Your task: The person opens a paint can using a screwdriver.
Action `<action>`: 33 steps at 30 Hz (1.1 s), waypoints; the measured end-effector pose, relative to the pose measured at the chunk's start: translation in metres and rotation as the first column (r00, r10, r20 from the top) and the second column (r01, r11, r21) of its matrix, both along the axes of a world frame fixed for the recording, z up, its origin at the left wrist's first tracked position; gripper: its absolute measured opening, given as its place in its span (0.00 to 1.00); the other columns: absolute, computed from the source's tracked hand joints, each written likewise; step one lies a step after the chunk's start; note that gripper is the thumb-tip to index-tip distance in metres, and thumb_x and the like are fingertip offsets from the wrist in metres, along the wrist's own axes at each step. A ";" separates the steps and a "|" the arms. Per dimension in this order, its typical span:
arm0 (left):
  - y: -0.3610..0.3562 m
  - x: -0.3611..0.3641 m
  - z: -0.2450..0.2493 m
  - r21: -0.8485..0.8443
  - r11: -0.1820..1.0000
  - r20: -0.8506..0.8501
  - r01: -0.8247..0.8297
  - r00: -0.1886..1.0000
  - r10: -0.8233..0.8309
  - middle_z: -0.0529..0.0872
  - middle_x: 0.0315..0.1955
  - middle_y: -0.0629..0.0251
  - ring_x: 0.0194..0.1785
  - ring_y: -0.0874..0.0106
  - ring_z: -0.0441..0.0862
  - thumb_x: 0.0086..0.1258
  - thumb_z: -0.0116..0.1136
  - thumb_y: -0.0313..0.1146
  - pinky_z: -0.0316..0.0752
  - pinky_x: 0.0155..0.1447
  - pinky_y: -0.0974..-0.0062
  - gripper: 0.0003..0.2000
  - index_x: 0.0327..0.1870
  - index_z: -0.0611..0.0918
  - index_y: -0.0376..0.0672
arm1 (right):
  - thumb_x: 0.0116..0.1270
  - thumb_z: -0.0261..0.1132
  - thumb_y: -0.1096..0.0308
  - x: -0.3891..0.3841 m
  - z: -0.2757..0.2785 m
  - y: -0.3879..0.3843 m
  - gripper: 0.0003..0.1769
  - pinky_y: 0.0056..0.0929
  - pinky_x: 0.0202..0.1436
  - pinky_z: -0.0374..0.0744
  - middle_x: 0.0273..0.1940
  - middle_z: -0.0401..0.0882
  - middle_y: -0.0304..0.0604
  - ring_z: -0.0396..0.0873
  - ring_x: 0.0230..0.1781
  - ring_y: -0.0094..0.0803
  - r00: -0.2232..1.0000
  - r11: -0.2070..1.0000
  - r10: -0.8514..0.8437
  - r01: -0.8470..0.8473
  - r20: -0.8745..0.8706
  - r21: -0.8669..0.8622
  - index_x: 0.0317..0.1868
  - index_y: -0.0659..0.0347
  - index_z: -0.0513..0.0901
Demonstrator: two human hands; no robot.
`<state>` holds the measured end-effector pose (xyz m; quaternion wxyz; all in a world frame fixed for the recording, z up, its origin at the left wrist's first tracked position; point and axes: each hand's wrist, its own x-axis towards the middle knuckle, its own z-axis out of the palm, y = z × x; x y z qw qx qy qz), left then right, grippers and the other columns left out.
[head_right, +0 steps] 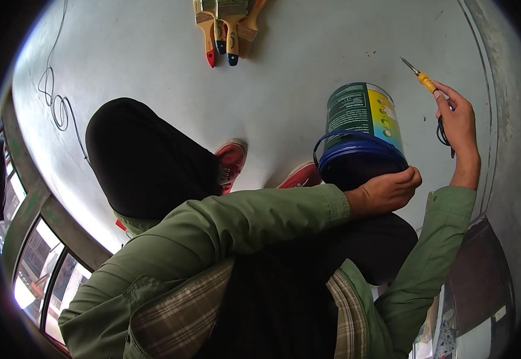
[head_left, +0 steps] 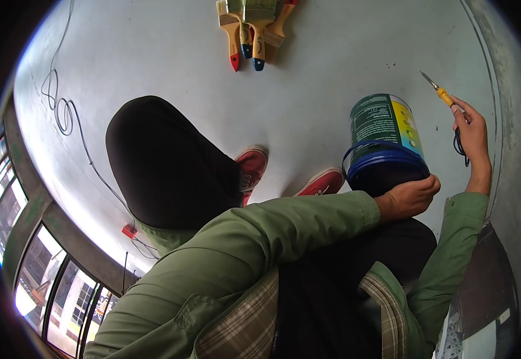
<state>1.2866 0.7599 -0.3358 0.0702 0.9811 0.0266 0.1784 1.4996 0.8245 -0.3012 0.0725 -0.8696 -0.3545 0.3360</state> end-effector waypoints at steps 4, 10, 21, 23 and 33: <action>-0.011 -0.005 -0.005 0.026 0.999 0.042 0.038 0.998 -0.040 0.82 0.41 0.65 0.57 0.63 0.72 0.60 0.54 0.39 0.62 0.67 0.67 0.14 0.39 0.86 0.42 | 0.76 0.59 0.59 0.001 -0.003 0.000 0.19 0.20 0.25 0.60 0.21 0.66 0.29 0.60 0.21 0.14 1.000 1.000 0.001 -0.001 -0.007 0.014 0.63 0.54 0.81; -0.013 0.000 -0.007 0.031 0.999 0.058 0.016 0.998 -0.018 0.82 0.41 0.66 0.56 0.64 0.72 0.59 0.54 0.38 0.62 0.67 0.67 0.13 0.38 0.86 0.42 | 0.76 0.60 0.60 -0.001 0.000 0.002 0.19 0.18 0.24 0.59 0.21 0.66 0.28 0.59 0.21 0.13 1.000 1.000 0.012 -0.012 0.007 -0.012 0.64 0.53 0.81; -0.013 0.016 -0.018 -0.021 0.999 0.060 -0.032 0.998 0.033 0.82 0.40 0.64 0.57 0.63 0.73 0.57 0.55 0.38 0.63 0.66 0.67 0.13 0.36 0.86 0.41 | 0.76 0.60 0.59 0.003 -0.002 -0.003 0.19 0.19 0.24 0.59 0.21 0.66 0.28 0.59 0.21 0.14 1.000 1.000 -0.016 0.016 -0.001 0.007 0.63 0.53 0.81; 0.002 0.021 -0.018 -0.070 0.996 0.026 -0.048 0.998 0.050 0.82 0.40 0.64 0.56 0.64 0.73 0.58 0.55 0.38 0.63 0.64 0.68 0.13 0.36 0.87 0.42 | 0.76 0.60 0.59 0.006 -0.003 -0.006 0.19 0.18 0.24 0.59 0.21 0.66 0.27 0.59 0.21 0.13 1.000 0.999 -0.029 0.029 -0.001 0.023 0.63 0.53 0.82; 0.140 0.048 -0.040 -0.267 0.955 -0.295 -0.129 0.955 0.046 0.81 0.38 0.72 0.52 0.69 0.71 0.65 0.52 0.69 0.62 0.54 0.66 0.28 0.37 0.88 0.51 | 0.76 0.60 0.60 0.013 -0.017 -0.014 0.18 0.19 0.25 0.60 0.22 0.66 0.27 0.60 0.22 0.13 0.995 0.989 -0.099 0.098 -0.003 0.109 0.63 0.53 0.82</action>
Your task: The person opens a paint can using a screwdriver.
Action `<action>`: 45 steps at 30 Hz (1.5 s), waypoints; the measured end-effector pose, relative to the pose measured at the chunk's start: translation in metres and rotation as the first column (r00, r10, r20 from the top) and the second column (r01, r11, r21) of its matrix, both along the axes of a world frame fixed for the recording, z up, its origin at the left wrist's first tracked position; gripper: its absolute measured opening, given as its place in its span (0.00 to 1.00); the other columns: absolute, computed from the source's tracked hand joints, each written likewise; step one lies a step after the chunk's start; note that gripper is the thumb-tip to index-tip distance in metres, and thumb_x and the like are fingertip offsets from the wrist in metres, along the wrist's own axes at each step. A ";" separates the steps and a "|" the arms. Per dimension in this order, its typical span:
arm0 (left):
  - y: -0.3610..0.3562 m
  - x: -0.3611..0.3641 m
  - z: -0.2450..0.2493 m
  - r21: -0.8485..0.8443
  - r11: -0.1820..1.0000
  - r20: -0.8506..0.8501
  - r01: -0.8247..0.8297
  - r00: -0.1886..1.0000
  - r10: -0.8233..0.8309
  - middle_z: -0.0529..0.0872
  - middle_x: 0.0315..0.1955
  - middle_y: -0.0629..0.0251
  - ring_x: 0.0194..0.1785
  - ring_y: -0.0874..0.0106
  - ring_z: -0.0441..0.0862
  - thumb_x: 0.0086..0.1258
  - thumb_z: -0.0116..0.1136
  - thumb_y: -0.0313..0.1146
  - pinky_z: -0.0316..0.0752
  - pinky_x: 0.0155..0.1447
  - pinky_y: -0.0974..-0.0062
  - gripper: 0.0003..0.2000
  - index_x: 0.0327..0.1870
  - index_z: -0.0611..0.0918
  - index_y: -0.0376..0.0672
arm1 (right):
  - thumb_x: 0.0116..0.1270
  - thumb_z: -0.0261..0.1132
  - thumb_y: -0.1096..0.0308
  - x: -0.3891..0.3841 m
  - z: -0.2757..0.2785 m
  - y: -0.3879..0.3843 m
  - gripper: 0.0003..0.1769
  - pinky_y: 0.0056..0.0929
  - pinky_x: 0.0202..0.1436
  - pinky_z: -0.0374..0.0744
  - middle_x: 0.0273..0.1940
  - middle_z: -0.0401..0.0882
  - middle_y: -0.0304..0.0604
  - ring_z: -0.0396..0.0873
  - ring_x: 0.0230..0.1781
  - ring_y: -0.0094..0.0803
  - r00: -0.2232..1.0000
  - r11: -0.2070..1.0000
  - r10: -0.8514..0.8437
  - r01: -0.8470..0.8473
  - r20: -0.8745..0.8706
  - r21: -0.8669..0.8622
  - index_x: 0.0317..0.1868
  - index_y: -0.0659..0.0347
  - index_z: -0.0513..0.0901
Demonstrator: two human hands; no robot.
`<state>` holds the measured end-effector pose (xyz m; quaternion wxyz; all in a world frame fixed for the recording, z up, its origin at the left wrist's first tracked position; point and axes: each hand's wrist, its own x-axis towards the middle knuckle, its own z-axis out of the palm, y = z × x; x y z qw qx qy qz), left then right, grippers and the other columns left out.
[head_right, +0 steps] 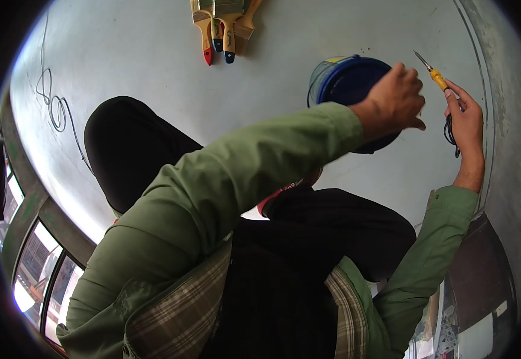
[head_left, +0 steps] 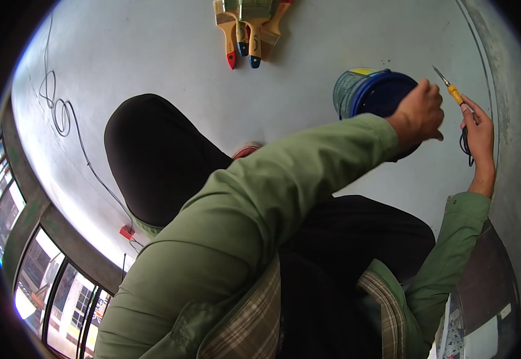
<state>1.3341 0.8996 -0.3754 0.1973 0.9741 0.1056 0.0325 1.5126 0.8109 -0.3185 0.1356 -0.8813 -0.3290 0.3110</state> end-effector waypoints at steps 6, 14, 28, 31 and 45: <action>0.075 -0.031 -0.019 0.065 0.993 0.035 -0.094 0.995 0.092 0.81 0.47 0.63 0.55 0.66 0.75 0.57 0.53 0.77 0.69 0.57 0.61 0.39 0.53 0.82 0.49 | 0.76 0.61 0.58 0.002 -0.008 -0.007 0.19 0.18 0.24 0.55 0.21 0.65 0.26 0.56 0.20 0.12 0.994 1.000 0.001 0.001 0.108 -0.018 0.63 0.52 0.81; 0.184 -0.039 -0.010 -0.314 0.921 -0.059 -0.232 0.973 0.225 0.83 0.41 0.44 0.48 0.48 0.80 0.72 0.53 0.59 0.74 0.52 0.53 0.27 0.42 0.80 0.38 | 0.75 0.61 0.56 -0.003 -0.003 -0.009 0.20 0.19 0.24 0.58 0.21 0.66 0.26 0.56 0.20 0.13 0.997 0.997 -0.063 0.061 0.034 0.045 0.63 0.51 0.82; 0.302 -0.055 -0.068 -0.696 0.646 -0.059 -0.314 0.921 0.384 0.76 0.25 0.74 0.33 0.78 0.72 0.81 0.44 0.52 0.71 0.38 0.72 0.24 0.41 0.80 0.37 | 0.75 0.61 0.58 -0.020 0.011 -0.004 0.19 0.19 0.24 0.56 0.21 0.66 0.26 0.55 0.20 0.12 0.974 0.977 -0.152 0.174 -0.167 0.125 0.63 0.53 0.82; 0.285 -0.069 -0.052 -0.716 0.581 -0.108 -0.388 0.883 0.456 0.75 0.27 0.76 0.33 0.80 0.71 0.81 0.43 0.52 0.70 0.38 0.76 0.24 0.41 0.80 0.37 | 0.75 0.61 0.58 -0.019 0.011 -0.009 0.19 0.18 0.24 0.56 0.21 0.66 0.26 0.55 0.20 0.12 0.969 0.976 -0.125 0.159 -0.213 0.151 0.62 0.53 0.82; 0.293 -0.072 -0.064 -0.694 0.625 0.023 -0.358 0.856 0.516 0.69 0.22 0.77 0.29 0.81 0.65 0.82 0.41 0.51 0.64 0.33 0.75 0.23 0.33 0.76 0.41 | 0.76 0.60 0.58 -0.016 0.012 -0.006 0.19 0.17 0.23 0.57 0.21 0.66 0.26 0.57 0.20 0.12 0.983 0.984 -0.079 0.103 -0.165 0.142 0.63 0.54 0.81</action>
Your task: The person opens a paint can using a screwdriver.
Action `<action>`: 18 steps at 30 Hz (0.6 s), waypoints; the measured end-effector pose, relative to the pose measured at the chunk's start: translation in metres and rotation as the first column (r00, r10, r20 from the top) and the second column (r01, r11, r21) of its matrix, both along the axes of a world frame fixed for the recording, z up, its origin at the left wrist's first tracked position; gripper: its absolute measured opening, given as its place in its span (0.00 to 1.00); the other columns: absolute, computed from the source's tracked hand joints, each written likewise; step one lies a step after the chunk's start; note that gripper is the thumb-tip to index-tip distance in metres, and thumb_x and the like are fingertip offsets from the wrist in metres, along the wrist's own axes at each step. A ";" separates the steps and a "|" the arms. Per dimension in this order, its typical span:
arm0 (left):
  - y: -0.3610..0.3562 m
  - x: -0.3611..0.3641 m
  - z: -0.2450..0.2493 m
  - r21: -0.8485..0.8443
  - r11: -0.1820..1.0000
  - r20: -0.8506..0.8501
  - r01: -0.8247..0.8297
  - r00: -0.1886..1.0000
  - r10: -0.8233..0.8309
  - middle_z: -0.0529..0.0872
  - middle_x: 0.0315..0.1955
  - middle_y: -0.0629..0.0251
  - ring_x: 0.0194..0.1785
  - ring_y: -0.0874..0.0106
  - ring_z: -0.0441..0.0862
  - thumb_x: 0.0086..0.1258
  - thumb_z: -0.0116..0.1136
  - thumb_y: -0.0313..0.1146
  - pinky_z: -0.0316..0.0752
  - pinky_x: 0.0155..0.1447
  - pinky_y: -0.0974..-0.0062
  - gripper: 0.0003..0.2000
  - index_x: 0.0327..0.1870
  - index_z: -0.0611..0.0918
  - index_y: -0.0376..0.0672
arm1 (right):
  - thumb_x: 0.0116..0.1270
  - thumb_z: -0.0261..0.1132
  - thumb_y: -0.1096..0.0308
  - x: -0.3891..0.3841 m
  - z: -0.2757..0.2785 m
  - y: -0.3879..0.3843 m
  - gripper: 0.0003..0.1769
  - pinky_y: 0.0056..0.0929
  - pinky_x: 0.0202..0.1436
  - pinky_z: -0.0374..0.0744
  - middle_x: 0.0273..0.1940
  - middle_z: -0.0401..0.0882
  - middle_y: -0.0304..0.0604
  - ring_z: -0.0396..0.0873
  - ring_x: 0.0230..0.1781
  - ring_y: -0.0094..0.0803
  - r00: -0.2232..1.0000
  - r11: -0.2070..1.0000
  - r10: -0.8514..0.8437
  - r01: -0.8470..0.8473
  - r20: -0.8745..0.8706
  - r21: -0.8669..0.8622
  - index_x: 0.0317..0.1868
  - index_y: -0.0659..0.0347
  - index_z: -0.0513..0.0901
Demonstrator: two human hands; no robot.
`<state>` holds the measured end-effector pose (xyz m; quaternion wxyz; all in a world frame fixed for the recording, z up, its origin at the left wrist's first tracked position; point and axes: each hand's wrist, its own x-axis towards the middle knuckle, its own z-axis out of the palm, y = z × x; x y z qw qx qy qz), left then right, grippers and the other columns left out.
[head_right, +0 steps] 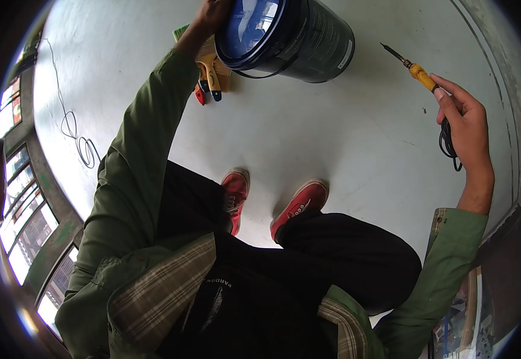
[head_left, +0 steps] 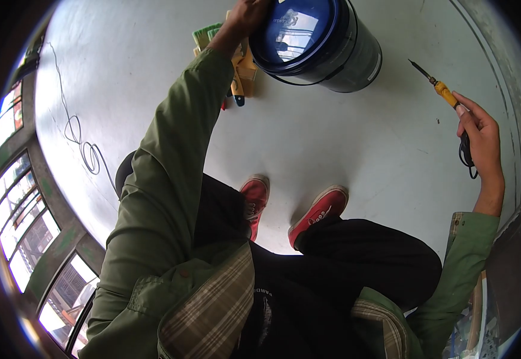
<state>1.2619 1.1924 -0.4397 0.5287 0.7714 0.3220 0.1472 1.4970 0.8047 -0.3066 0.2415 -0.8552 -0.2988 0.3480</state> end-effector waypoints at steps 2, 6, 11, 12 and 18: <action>0.005 -0.004 0.001 0.038 0.999 0.001 0.024 1.000 -0.024 0.69 0.22 0.77 0.29 0.81 0.65 0.83 0.40 0.50 0.64 0.32 0.75 0.23 0.32 0.76 0.41 | 0.76 0.60 0.58 0.001 0.000 0.001 0.19 0.17 0.23 0.57 0.21 0.66 0.26 0.57 0.21 0.12 1.000 1.000 0.002 -0.002 -0.001 -0.016 0.63 0.54 0.81; 0.004 -0.006 -0.002 0.028 0.999 -0.001 0.017 1.000 -0.017 0.68 0.22 0.77 0.29 0.82 0.64 0.83 0.40 0.50 0.63 0.32 0.75 0.23 0.31 0.75 0.41 | 0.76 0.60 0.59 0.001 0.001 0.000 0.19 0.17 0.23 0.57 0.21 0.66 0.26 0.57 0.21 0.12 1.000 1.000 -0.002 0.002 -0.031 0.009 0.63 0.54 0.81; -0.008 -0.004 0.008 -0.011 1.000 0.029 0.004 1.000 -0.004 0.68 0.21 0.77 0.28 0.82 0.64 0.83 0.40 0.50 0.62 0.31 0.76 0.24 0.31 0.75 0.41 | 0.76 0.61 0.59 0.000 0.003 0.002 0.19 0.17 0.23 0.57 0.22 0.66 0.27 0.57 0.21 0.12 0.999 1.000 -0.005 0.006 -0.033 0.013 0.63 0.54 0.81; -0.009 -0.003 0.009 0.029 1.000 0.017 -0.004 1.000 0.004 0.68 0.21 0.77 0.28 0.82 0.63 0.83 0.40 0.50 0.62 0.31 0.76 0.24 0.31 0.75 0.40 | 0.76 0.61 0.59 -0.001 0.002 0.001 0.19 0.17 0.23 0.57 0.21 0.67 0.27 0.57 0.21 0.12 0.999 0.999 0.005 -0.004 -0.032 0.034 0.63 0.54 0.81; -0.023 0.000 0.014 0.095 0.995 -0.122 -0.037 0.991 0.049 0.72 0.22 0.72 0.31 0.79 0.68 0.82 0.40 0.52 0.66 0.33 0.71 0.25 0.35 0.77 0.36 | 0.76 0.61 0.62 -0.009 0.017 0.004 0.18 0.16 0.24 0.58 0.21 0.67 0.27 0.59 0.22 0.12 0.991 0.980 0.083 -0.064 -0.101 0.186 0.63 0.55 0.81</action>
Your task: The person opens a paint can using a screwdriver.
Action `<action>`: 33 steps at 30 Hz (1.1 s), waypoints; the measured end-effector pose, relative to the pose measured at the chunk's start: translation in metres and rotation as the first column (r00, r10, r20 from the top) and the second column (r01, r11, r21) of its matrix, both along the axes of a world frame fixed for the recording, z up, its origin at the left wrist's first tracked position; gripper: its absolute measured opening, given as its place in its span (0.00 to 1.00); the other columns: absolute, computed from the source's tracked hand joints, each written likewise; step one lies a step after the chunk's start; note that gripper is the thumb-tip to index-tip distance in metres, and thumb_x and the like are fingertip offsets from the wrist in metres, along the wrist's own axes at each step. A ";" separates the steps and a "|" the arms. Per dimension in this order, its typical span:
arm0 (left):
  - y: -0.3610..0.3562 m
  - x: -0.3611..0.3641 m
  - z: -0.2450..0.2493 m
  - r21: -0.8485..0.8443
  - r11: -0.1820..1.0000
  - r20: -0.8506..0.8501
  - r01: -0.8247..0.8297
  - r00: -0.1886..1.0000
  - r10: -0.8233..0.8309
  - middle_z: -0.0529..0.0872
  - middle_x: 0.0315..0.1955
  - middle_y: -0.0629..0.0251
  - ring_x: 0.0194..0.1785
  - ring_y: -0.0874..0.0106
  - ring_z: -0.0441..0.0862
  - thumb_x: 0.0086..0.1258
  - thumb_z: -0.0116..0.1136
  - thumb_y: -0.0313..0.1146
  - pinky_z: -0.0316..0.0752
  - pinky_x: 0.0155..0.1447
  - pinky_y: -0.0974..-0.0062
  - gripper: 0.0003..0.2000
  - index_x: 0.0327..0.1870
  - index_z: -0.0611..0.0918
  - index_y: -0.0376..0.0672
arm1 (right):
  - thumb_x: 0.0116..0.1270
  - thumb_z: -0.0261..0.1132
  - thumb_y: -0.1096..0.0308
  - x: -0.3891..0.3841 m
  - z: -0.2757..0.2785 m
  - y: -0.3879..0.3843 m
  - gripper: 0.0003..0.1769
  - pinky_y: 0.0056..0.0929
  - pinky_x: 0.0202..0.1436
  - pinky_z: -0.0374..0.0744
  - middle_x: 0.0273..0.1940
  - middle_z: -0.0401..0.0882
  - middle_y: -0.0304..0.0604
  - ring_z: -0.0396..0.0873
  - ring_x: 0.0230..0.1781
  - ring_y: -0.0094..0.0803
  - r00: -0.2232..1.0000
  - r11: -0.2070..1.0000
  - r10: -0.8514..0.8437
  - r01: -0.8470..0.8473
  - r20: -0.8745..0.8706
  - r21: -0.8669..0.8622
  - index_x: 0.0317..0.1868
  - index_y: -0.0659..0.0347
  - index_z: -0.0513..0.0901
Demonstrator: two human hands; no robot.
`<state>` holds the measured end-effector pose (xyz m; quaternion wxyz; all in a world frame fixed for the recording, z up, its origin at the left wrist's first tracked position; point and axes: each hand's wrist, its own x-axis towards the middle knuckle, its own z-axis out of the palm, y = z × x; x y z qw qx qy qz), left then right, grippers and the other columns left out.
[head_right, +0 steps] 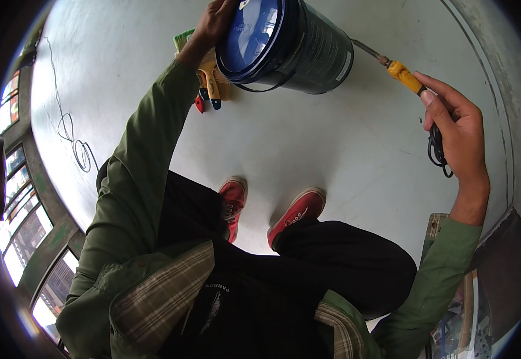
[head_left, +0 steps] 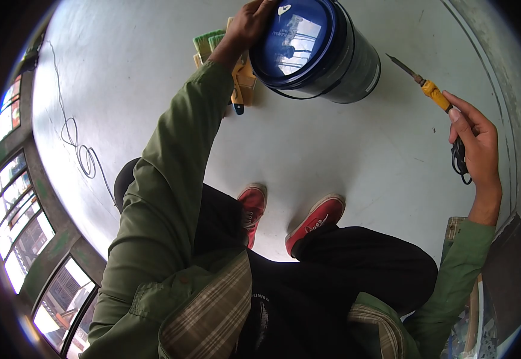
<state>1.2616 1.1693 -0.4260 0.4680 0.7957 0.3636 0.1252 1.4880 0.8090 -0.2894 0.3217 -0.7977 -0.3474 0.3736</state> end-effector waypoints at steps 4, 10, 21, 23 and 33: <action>-0.015 0.010 0.019 -0.010 1.000 0.050 0.009 0.999 -0.009 0.73 0.23 0.70 0.32 0.78 0.69 0.82 0.40 0.52 0.68 0.35 0.70 0.26 0.36 0.78 0.36 | 0.75 0.61 0.65 -0.014 0.020 0.012 0.17 0.16 0.26 0.60 0.22 0.68 0.27 0.63 0.23 0.13 0.996 0.987 0.093 -0.091 -0.013 0.136 0.61 0.57 0.82; -0.007 0.009 -0.011 -0.105 0.993 0.133 0.050 0.990 -0.036 0.77 0.25 0.66 0.34 0.76 0.72 0.82 0.40 0.53 0.71 0.39 0.69 0.26 0.38 0.79 0.35 | 0.74 0.63 0.67 -0.022 0.035 0.017 0.17 0.16 0.27 0.64 0.23 0.68 0.27 0.64 0.24 0.14 0.994 0.981 0.105 -0.104 0.006 0.161 0.61 0.58 0.83; -0.012 0.003 -0.015 -0.049 0.997 0.099 0.054 0.994 -0.049 0.86 0.35 0.61 0.39 0.74 0.81 0.80 0.41 0.57 0.75 0.49 0.73 0.28 0.50 0.82 0.36 | 0.74 0.63 0.70 -0.034 0.047 0.025 0.17 0.17 0.25 0.64 0.23 0.69 0.28 0.63 0.22 0.14 0.986 0.970 0.152 -0.163 0.075 0.181 0.60 0.59 0.82; -0.018 0.004 -0.009 -0.054 0.997 0.103 0.051 0.994 -0.045 0.86 0.35 0.60 0.39 0.74 0.81 0.80 0.41 0.56 0.75 0.49 0.74 0.29 0.49 0.82 0.36 | 0.74 0.63 0.69 -0.035 0.048 0.026 0.17 0.18 0.24 0.63 0.22 0.69 0.29 0.62 0.22 0.14 0.985 0.972 0.154 -0.166 0.080 0.168 0.60 0.59 0.82; -0.028 0.003 -0.006 0.002 0.997 0.174 0.076 0.982 -0.075 0.84 0.31 0.56 0.36 0.70 0.80 0.81 0.41 0.55 0.75 0.46 0.70 0.27 0.45 0.81 0.35 | 0.74 0.63 0.70 -0.038 0.052 0.025 0.16 0.18 0.23 0.61 0.22 0.69 0.29 0.60 0.20 0.14 0.974 0.980 0.155 -0.173 0.167 0.102 0.60 0.60 0.82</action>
